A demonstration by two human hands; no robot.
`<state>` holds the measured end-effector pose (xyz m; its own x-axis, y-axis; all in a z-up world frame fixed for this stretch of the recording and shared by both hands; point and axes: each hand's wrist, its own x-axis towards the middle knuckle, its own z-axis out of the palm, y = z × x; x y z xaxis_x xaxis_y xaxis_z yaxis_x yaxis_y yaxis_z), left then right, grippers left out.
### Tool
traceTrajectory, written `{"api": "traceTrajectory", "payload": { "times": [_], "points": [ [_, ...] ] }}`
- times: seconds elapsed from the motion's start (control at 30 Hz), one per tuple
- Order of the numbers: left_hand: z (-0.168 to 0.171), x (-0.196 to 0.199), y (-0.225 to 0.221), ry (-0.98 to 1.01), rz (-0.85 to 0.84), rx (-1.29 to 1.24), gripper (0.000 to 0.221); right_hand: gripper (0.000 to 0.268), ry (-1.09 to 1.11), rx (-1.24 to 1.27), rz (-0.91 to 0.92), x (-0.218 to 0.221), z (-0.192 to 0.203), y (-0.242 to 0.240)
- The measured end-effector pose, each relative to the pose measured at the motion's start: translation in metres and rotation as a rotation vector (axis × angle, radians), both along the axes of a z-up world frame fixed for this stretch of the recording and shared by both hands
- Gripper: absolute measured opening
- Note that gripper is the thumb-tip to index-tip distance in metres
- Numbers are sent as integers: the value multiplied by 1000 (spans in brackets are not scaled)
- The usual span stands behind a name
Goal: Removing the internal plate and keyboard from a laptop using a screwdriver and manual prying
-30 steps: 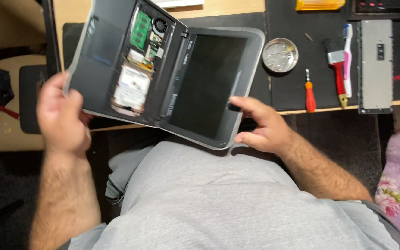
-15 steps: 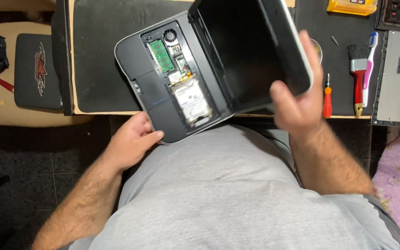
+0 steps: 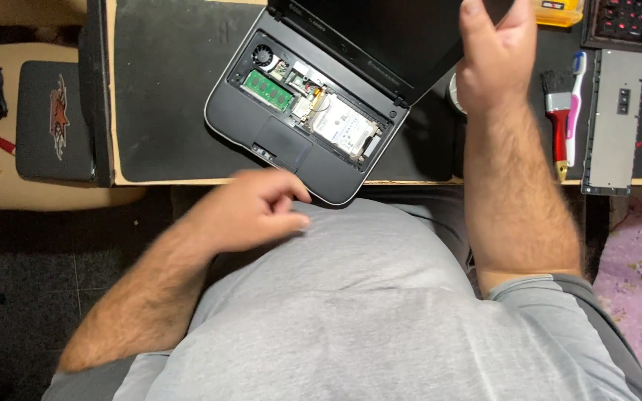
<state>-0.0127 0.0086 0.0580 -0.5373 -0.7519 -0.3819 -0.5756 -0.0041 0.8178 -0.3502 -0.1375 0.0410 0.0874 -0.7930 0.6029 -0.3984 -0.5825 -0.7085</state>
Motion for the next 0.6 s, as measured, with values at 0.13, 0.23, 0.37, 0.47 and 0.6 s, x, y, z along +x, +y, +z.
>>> {"api": "traceTrajectory", "payload": {
  "times": [0.13, 0.23, 0.37, 0.47, 0.6],
  "points": [
    [-14, 34, -29, 44, 112, -734, 50, 33, -226, 156, 166, 16, -5, 39],
    [-18, 48, -38, -274, 164, -622, 99, 67, -197, 345, 31, 24, -14, 82],
    [-33, 42, -32, -230, 209, -619, 80, 85, 38, 371, 39, 19, -26, 130],
    [-66, 46, -24, -161, 233, -883, 63, 95, 135, 429, 144, 14, -33, 148],
    [-63, 31, -3, -151, 228, -1022, 46, 115, 210, 411, 225, 9, -30, 149]
  ]
}}
